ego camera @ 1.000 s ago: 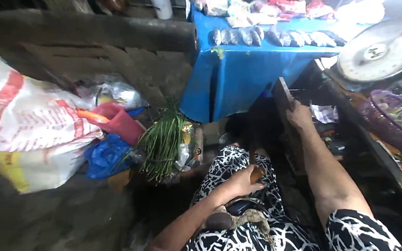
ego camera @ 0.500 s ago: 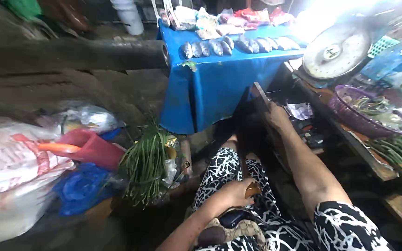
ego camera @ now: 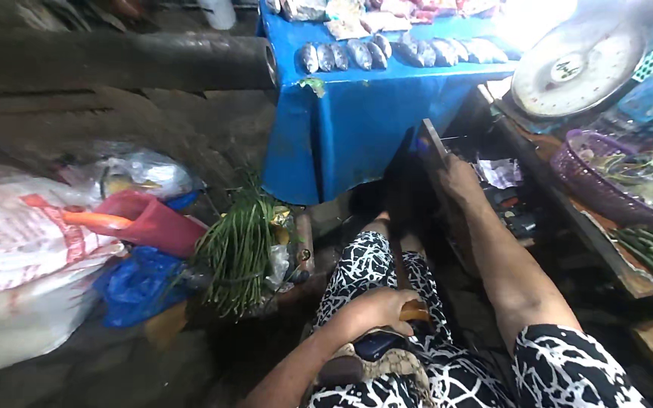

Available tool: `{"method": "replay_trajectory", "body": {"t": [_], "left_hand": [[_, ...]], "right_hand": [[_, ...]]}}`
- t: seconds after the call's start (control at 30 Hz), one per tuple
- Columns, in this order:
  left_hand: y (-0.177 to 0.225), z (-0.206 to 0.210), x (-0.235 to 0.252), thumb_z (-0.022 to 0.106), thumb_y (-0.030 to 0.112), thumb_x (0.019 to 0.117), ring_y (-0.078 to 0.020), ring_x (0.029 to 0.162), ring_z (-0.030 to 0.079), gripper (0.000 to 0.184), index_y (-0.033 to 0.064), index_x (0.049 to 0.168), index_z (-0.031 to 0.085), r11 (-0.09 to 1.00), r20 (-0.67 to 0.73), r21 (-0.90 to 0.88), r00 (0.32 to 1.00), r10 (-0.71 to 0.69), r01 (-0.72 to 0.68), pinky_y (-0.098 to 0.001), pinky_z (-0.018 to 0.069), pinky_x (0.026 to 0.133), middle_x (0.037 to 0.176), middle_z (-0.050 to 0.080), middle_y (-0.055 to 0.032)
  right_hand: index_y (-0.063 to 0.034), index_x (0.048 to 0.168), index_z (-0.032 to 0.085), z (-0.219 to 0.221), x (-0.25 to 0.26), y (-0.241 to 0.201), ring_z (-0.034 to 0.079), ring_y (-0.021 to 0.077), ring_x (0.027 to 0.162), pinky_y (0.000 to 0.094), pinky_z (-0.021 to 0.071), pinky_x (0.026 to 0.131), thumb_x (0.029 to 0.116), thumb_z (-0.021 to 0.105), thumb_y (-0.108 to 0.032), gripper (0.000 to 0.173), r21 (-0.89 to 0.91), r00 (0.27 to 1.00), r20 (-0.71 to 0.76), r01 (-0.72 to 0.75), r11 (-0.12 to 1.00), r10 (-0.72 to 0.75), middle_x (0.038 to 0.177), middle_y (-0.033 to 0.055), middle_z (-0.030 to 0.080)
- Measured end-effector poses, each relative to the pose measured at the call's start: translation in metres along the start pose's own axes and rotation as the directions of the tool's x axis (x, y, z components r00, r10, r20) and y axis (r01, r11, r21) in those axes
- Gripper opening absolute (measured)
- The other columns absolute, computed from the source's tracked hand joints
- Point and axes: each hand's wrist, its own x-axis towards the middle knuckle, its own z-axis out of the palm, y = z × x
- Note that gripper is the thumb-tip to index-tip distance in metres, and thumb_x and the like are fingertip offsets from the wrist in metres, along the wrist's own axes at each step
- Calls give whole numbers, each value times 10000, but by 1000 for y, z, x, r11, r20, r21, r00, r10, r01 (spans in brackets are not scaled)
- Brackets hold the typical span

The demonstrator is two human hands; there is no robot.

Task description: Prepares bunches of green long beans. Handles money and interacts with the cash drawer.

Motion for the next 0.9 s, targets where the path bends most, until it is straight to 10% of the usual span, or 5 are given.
{"method": "replay_trajectory", "body": {"t": [0.23, 0.47, 0.9], "left_hand": [[3, -3, 1, 745, 402, 929, -414, 991, 691, 602, 170, 1446, 541, 997, 1, 62, 999, 39, -39, -644, 528, 863, 1089, 711, -203], [-9, 14, -7, 736, 322, 944, -364, 938, 696, 281, 111, 1129, 735, 981, -72, 105, 982, 173, -165, -614, 538, 818, 974, 726, -152], [-32, 30, -29, 442, 439, 1086, -341, 1002, 687, 479, 47, 1138, 711, 988, -207, -119, 976, 67, -93, -587, 513, 883, 1029, 714, -179]], "right_hand": [[-69, 1431, 540, 0, 4, 2, 620, 508, 1177, 728, 461, 966, 1014, 602, -245, 457, -4, 1000, 8, 10, 1000, -10, 1265, 295, 647], [-42, 1390, 537, 1, -14, 10, 596, 580, 1128, 789, 442, 881, 1010, 600, -336, 484, -20, 997, -12, 70, 997, -70, 1240, 352, 615], [15, 1387, 556, -6, -24, -1, 544, 546, 1262, 730, 396, 1022, 1017, 553, -270, 467, -89, 996, -58, 66, 994, -71, 1314, 366, 585]]}}
